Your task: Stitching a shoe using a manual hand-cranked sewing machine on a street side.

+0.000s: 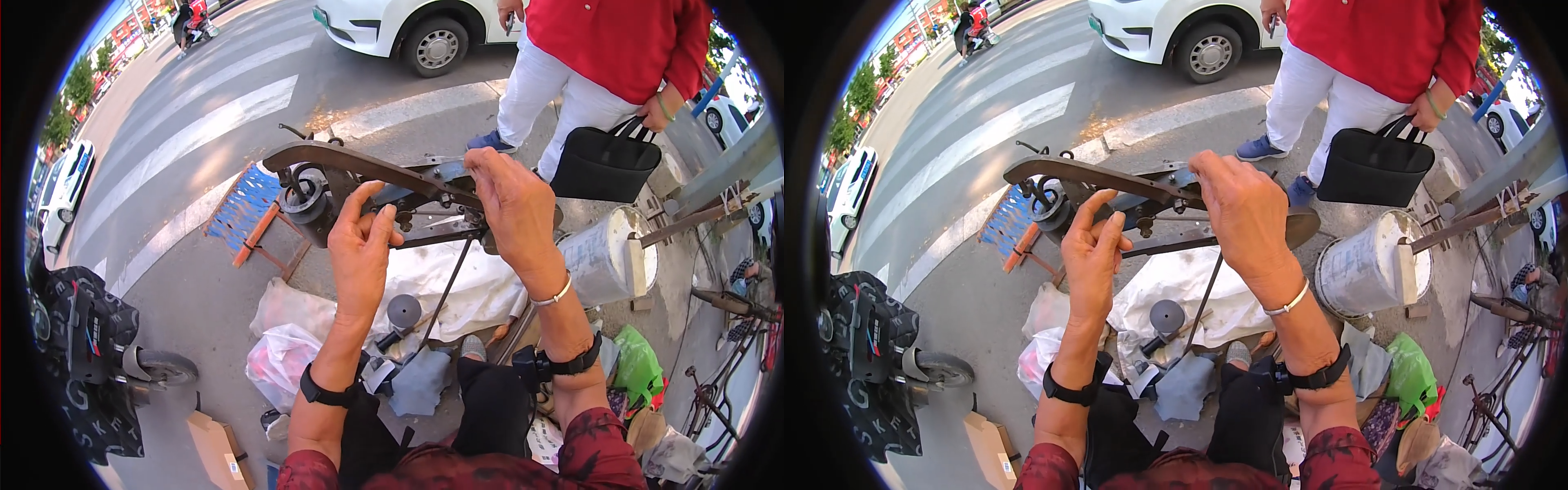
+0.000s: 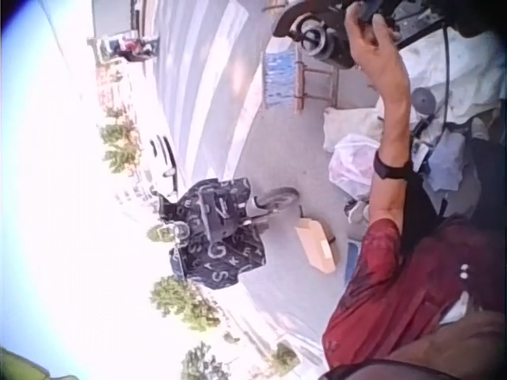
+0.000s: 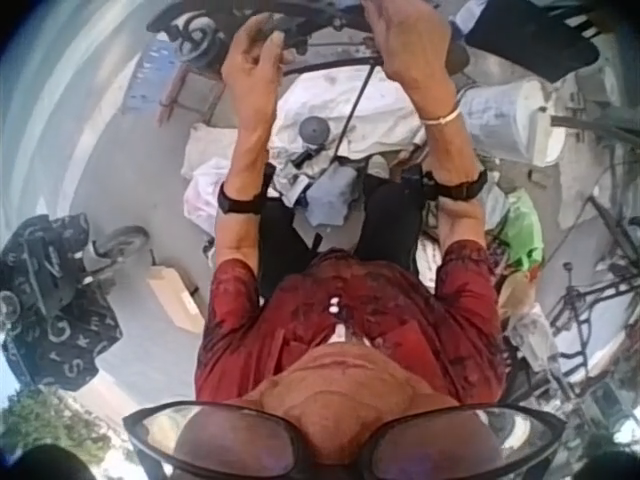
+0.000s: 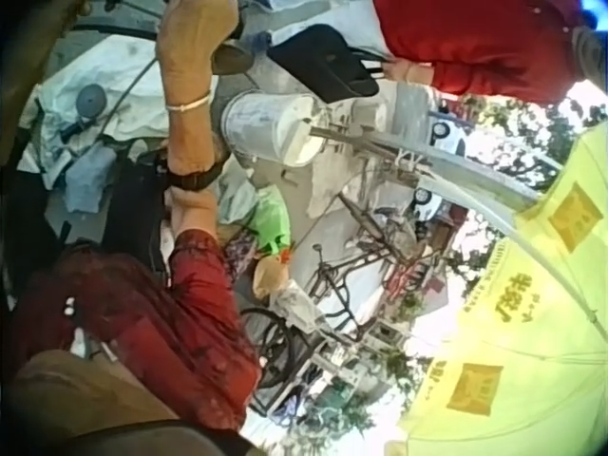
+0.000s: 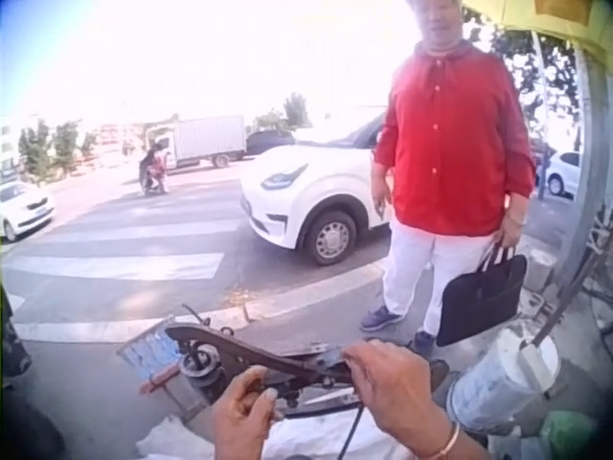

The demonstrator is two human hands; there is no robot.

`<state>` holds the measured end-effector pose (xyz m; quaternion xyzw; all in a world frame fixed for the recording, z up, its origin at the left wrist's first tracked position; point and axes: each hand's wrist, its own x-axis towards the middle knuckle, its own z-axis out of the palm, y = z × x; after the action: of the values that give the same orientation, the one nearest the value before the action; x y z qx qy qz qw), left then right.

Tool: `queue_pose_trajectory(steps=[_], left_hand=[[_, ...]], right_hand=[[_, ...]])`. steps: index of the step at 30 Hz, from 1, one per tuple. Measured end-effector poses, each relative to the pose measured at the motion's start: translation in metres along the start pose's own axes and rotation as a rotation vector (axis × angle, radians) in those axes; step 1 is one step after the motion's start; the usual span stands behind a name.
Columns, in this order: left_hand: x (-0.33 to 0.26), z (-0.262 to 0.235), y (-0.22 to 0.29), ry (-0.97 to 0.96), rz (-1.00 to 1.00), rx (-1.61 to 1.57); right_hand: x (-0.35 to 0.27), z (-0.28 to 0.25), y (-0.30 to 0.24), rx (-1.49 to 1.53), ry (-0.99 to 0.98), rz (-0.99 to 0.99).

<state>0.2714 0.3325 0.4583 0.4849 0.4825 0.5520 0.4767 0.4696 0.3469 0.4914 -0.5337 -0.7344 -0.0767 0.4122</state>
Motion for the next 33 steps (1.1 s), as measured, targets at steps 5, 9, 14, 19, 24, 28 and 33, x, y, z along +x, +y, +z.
queue_pose_trajectory(steps=[5,9,14,19,24,28,33], left_hand=[[0.005,0.000,-0.002,-0.066,0.015,0.059],[0.007,-0.004,-0.003,-0.075,0.032,0.082],[0.009,-0.004,-0.001,-0.088,0.047,0.101],[0.010,-0.004,-0.003,-0.098,0.044,0.092],[0.011,-0.005,-0.005,-0.098,0.059,0.063],[0.009,-0.004,-0.005,-0.087,0.053,0.099],[0.008,-0.002,-0.003,-0.089,0.037,0.110]], right_hand=[[0.006,0.004,0.002,-0.040,-0.019,-0.017],[0.010,0.009,-0.003,-0.062,-0.031,-0.022],[0.016,0.008,-0.005,-0.137,-0.019,-0.072],[0.017,0.010,-0.009,-0.134,0.000,-0.138],[0.008,0.009,-0.015,-0.170,0.025,-0.160],[0.004,0.007,-0.010,-0.236,0.053,-0.165],[0.001,0.011,-0.003,-0.214,0.065,-0.145]])
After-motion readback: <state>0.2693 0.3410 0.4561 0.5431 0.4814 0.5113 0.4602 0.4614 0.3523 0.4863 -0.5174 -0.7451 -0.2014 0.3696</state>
